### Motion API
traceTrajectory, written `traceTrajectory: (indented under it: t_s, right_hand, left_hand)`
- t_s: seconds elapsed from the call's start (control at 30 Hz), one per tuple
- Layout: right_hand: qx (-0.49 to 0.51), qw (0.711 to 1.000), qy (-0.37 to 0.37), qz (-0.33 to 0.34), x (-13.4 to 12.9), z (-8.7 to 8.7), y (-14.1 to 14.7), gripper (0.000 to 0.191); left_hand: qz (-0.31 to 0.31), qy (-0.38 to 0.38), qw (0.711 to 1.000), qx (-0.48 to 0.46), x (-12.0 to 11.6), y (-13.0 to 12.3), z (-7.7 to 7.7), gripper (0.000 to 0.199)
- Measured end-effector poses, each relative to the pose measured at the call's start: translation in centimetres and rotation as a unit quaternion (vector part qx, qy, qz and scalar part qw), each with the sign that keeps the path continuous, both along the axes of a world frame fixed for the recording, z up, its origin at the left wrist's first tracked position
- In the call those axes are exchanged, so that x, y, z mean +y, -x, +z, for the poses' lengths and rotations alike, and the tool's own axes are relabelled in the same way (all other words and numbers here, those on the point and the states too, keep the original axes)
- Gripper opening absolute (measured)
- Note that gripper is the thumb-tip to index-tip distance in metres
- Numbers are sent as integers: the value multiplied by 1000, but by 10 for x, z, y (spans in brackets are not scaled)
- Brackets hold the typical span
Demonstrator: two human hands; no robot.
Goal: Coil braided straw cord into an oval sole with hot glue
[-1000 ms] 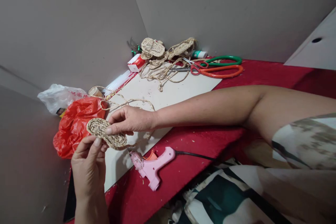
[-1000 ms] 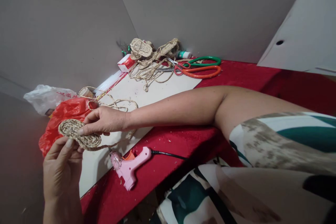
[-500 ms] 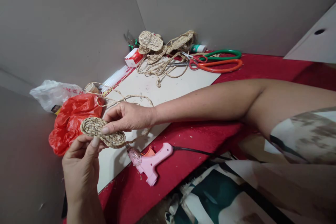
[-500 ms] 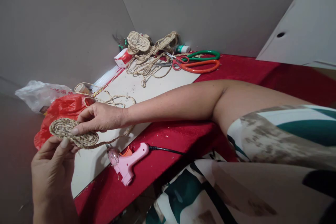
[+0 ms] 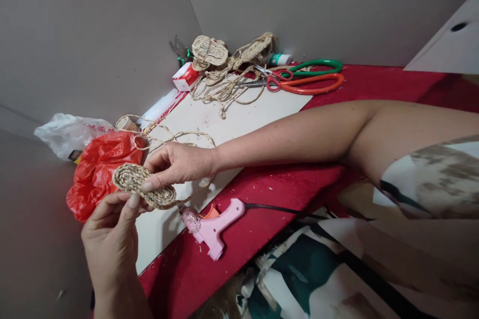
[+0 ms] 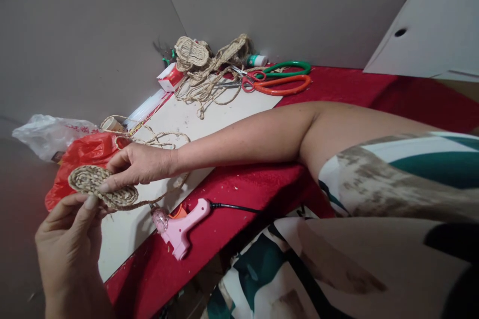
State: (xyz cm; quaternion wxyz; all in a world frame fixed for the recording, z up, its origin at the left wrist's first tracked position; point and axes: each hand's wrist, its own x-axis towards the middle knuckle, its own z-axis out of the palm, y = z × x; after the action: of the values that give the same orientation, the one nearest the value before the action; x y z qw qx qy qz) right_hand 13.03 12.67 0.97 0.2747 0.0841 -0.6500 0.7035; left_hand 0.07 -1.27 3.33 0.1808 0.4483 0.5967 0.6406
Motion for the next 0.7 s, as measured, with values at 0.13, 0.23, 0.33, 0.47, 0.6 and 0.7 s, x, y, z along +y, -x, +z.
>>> traceTrajectory:
  t_s: [0.13,0.23,0.33,0.47,0.6,0.7]
  right_hand:
    - [-9,1000,-12,15,2,0,-1,22]
    - [-11,999,-32,21,5,-2,0,19]
    - [-8,999,-51,9,7,-5,1,15]
    - [-7,997,-73,-18,5,-9,1,18]
    - [-13,995,-89,-44,2,-10,-1,17]
    - [-22,994,-93,-48,1,-10,-2,16]
  left_hand:
    - [9,8,999,52,-2,-4,0,13]
    - [20,15,994,102,-4,-6,1,12]
    - [34,29,989,139,-5,-7,0,12]
    - [51,42,983,172,-6,-7,-3,13]
    - [72,43,967,238,-6,-7,-7,12]
    - [88,46,955,279,-7,-8,-9,11]
